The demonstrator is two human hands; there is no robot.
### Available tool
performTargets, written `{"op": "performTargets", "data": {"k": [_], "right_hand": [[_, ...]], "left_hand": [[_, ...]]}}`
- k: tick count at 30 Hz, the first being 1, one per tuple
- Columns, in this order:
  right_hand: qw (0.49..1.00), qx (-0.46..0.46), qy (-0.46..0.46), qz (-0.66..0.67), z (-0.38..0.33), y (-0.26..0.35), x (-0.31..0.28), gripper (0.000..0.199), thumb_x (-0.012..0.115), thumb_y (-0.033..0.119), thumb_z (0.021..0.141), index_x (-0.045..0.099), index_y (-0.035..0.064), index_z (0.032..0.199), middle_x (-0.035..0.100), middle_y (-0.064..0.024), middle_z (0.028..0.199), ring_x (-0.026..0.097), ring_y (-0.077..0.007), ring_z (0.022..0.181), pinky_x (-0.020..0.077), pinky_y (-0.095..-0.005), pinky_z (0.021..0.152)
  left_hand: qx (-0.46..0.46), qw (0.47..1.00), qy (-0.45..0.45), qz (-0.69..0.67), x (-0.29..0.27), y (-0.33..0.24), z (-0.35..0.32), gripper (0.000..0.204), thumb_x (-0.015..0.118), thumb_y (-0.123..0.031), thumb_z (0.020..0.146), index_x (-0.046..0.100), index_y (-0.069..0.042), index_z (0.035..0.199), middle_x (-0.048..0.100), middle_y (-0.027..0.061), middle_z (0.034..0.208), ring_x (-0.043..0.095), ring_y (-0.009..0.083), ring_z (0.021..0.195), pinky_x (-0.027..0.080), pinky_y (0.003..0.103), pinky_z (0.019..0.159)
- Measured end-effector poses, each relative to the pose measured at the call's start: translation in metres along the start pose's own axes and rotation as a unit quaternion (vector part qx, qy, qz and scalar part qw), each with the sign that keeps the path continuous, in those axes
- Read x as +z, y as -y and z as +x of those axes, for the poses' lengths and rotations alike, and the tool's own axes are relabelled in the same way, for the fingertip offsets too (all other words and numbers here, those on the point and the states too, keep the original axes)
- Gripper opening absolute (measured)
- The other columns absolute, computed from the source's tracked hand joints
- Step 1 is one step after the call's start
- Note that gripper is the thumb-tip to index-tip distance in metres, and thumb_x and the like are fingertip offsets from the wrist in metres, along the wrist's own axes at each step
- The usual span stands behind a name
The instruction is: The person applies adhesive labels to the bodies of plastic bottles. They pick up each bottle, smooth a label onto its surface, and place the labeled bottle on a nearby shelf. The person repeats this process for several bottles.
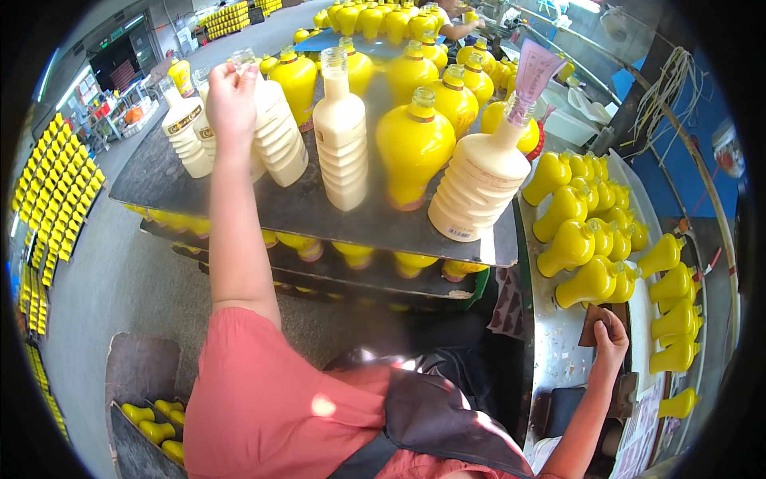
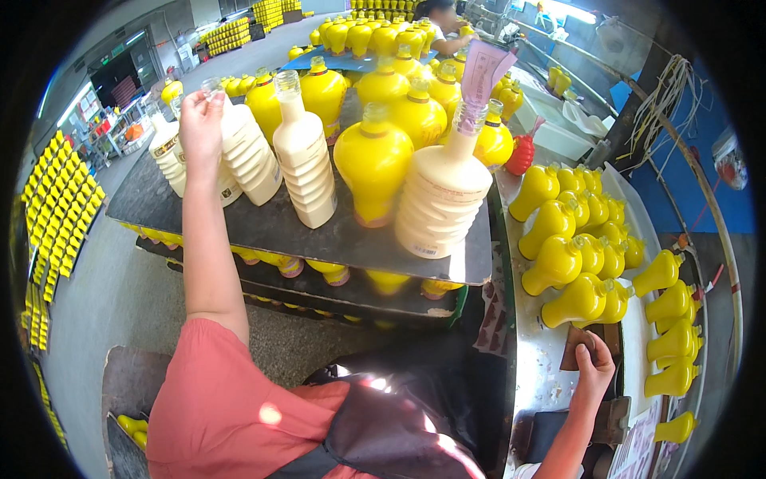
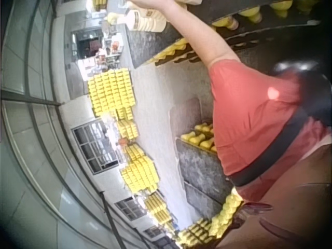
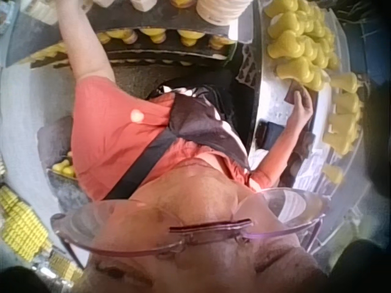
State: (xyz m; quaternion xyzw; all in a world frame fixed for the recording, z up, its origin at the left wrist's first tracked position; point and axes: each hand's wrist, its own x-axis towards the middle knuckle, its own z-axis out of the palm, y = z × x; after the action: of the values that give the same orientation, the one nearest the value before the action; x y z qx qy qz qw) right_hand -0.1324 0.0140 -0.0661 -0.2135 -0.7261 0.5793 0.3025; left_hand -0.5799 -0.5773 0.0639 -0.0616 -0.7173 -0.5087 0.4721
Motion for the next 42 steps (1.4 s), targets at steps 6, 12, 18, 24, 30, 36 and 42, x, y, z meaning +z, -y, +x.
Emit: {"op": "performTargets", "data": {"k": [6, 12, 18, 24, 30, 36, 42], "right_hand": [[0.999, 0.034, -0.034, -0.014, -0.002, 0.007, -0.009, 0.036, 0.069, 0.002, 0.094, 0.066, -0.0004, 0.131, 0.07, -0.0025, 0.113, 0.065, -0.0088, 0.099, 0.0512, -0.0239, 0.09], [0.994, 0.106, -0.003, 0.026, -0.012, 0.022, 0.009, 0.039, 0.061, 0.002, 0.098, 0.06, -0.0011, 0.137, 0.069, -0.005, 0.113, 0.065, -0.0097, 0.093, 0.0541, -0.0245, 0.079], [0.982, 0.154, 0.011, 0.106, -0.043, 0.045, 0.01, 0.022, 0.055, 0.012, 0.099, 0.066, 0.0003, 0.113, 0.068, -0.0039, 0.093, 0.065, -0.0104, 0.075, 0.0498, -0.0243, 0.06], [0.981, 0.187, -0.044, 0.001, -0.114, 0.07, -0.029, 0.033, 0.057, 0.027, 0.099, 0.068, 0.001, 0.083, 0.067, -0.0057, 0.072, 0.046, -0.0061, 0.042, 0.0302, -0.0214, 0.042], [0.957, 0.235, -0.167, -0.006, -0.177, 0.064, -0.057, 0.032, 0.059, 0.011, 0.096, 0.062, 0.0045, 0.126, 0.07, 0.0004, 0.098, 0.053, 0.0006, 0.085, 0.0416, -0.0191, 0.07], [0.942, 0.188, -0.238, -0.143, -0.197, 0.055, -0.066, 0.052, 0.071, 0.024, 0.091, 0.057, 0.0031, 0.137, 0.071, -0.0165, 0.089, 0.064, -0.0192, 0.058, 0.051, -0.0324, 0.061], [0.92, 0.159, -0.3, -0.195, -0.186, 0.033, -0.078, 0.083, 0.081, 0.031, 0.081, 0.044, 0.0031, 0.149, 0.066, -0.0266, 0.125, 0.068, -0.0395, 0.112, 0.0532, -0.0416, 0.093]], "left_hand": [[-0.084, 0.951, 0.142, -0.262, -0.067, -0.067, -0.016, 0.043, 0.074, -0.017, 0.096, 0.052, 0.002, 0.127, 0.073, 0.0166, 0.107, 0.07, 0.0176, 0.091, 0.059, 0.029, 0.083], [-0.071, 0.882, 0.329, -0.331, -0.069, -0.17, -0.092, 0.059, 0.081, -0.033, 0.09, 0.053, 0.002, 0.128, 0.07, 0.0152, 0.102, 0.069, 0.0174, 0.089, 0.058, 0.03, 0.081], [-0.154, 0.685, 0.509, -0.498, 0.034, -0.243, -0.217, 0.065, 0.079, -0.044, 0.089, 0.054, 0.001, 0.128, 0.068, 0.0176, 0.102, 0.067, 0.0222, 0.089, 0.056, 0.035, 0.082], [-0.295, 0.389, 0.631, -0.603, 0.132, -0.332, -0.344, 0.037, 0.071, -0.017, 0.098, 0.053, 0.001, 0.126, 0.071, 0.0138, 0.107, 0.07, 0.0173, 0.095, 0.058, 0.032, 0.086], [-0.274, 0.324, 0.73, -0.536, 0.186, -0.416, -0.438, 0.036, 0.069, -0.026, 0.1, 0.053, -0.001, 0.12, 0.072, 0.0146, 0.105, 0.069, 0.0179, 0.093, 0.059, 0.032, 0.083], [-0.257, 0.297, 0.777, -0.493, 0.211, -0.477, -0.501, 0.042, 0.07, -0.014, 0.096, 0.048, 0.004, 0.127, 0.073, 0.0138, 0.1, 0.07, 0.0142, 0.087, 0.057, 0.026, 0.077], [-0.001, 0.521, 0.777, -0.354, 0.219, -0.526, -0.545, 0.06, 0.086, -0.033, 0.075, 0.06, 0.003, 0.115, 0.074, 0.0131, 0.095, 0.071, 0.0187, 0.08, 0.055, 0.03, 0.074]]}}
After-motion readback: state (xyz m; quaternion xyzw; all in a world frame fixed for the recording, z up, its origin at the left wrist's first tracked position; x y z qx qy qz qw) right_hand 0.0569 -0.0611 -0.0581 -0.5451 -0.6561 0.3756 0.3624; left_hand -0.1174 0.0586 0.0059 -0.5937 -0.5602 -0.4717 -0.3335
